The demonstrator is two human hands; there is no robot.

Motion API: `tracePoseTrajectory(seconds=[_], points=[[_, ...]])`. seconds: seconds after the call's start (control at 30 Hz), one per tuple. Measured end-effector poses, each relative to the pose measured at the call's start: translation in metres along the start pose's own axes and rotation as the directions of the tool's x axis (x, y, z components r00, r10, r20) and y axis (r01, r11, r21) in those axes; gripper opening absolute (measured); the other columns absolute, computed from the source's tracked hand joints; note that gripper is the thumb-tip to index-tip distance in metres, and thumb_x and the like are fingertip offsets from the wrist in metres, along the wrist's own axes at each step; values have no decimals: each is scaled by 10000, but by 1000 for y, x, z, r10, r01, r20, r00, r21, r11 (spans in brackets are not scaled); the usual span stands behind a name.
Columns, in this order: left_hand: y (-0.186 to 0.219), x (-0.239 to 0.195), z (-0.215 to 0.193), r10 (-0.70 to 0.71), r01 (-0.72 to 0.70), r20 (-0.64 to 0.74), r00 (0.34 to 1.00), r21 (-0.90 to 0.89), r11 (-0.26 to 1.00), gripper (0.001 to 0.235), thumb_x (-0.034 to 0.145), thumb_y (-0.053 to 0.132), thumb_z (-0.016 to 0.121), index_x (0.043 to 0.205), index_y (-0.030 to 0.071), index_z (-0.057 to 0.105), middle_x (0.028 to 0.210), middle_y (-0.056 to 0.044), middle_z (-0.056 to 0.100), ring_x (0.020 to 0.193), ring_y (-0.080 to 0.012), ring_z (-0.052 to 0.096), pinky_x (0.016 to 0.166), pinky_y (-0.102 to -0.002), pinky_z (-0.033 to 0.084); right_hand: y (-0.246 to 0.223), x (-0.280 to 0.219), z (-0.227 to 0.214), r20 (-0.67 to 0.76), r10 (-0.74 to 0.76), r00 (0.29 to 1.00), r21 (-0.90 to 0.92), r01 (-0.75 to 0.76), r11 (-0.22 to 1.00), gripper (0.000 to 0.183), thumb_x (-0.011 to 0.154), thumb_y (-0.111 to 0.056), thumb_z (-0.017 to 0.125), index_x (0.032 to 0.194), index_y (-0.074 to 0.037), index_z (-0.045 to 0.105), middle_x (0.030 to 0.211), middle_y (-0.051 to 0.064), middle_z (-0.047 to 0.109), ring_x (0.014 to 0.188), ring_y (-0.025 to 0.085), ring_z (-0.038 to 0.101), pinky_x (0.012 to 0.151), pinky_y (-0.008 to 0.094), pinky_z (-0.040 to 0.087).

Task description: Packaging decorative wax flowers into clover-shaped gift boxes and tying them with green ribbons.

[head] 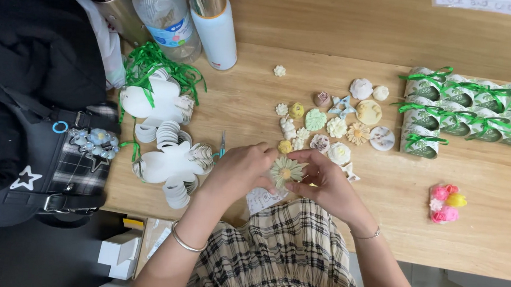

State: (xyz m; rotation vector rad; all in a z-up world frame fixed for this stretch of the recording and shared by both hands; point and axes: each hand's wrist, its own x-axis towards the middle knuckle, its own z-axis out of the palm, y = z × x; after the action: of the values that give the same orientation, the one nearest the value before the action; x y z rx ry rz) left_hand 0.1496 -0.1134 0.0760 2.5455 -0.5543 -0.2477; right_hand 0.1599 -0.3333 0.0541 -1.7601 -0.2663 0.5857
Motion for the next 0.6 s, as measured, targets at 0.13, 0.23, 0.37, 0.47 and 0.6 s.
tracePoseTrajectory(seconds=[0.13, 0.23, 0.37, 0.47, 0.6], points=[[1, 11, 11, 37, -37, -4, 999, 14, 999, 573, 587, 259, 931, 992, -28, 646, 1003, -167, 685, 935, -385, 705, 763, -458, 567, 19, 9, -8, -24, 15, 1000, 26, -14, 1000, 427, 864, -39, 764, 1271, -48, 636, 852, -40, 622, 697, 49, 524, 620, 222, 469], [4, 20, 15, 54, -55, 29, 998, 12, 998, 570, 578, 257, 933, 982, -24, 645, 1025, -165, 681, 930, -386, 705, 757, -459, 566, 25, 11, -11, -52, 40, 998, 118, -34, 992, 370, 872, -48, 738, 1225, -42, 627, 934, -17, 731, 769, 50, 618, 692, 215, 530], [7, 28, 15, 68, -67, 69, 995, -22, 998, 580, 559, 265, 937, 973, -19, 646, 1039, -162, 677, 930, -390, 699, 759, -470, 556, 28, 8, -16, -98, 29, 995, -44, -34, 998, 257, 814, -26, 836, 1043, -14, 719, 902, 42, 727, 821, 101, 642, 732, 244, 543], [3, 29, 13, 61, -55, 76, 995, -73, 996, 601, 544, 303, 949, 933, -31, 636, 1025, -167, 670, 928, -394, 694, 766, -476, 550, 39, 8, -24, -57, -64, 996, 96, 70, 993, 216, 811, -12, 830, 990, -6, 710, 968, 37, 716, 919, 92, 668, 798, 247, 577], [1, 26, 17, 58, -52, 70, 996, -91, 995, 620, 524, 321, 953, 910, -39, 627, 1016, -169, 664, 921, -392, 695, 764, -471, 553, 34, 11, -20, -16, 20, 1000, 83, -19, 996, 231, 805, -22, 823, 1013, -22, 725, 965, 24, 725, 910, 91, 669, 750, 250, 584]])
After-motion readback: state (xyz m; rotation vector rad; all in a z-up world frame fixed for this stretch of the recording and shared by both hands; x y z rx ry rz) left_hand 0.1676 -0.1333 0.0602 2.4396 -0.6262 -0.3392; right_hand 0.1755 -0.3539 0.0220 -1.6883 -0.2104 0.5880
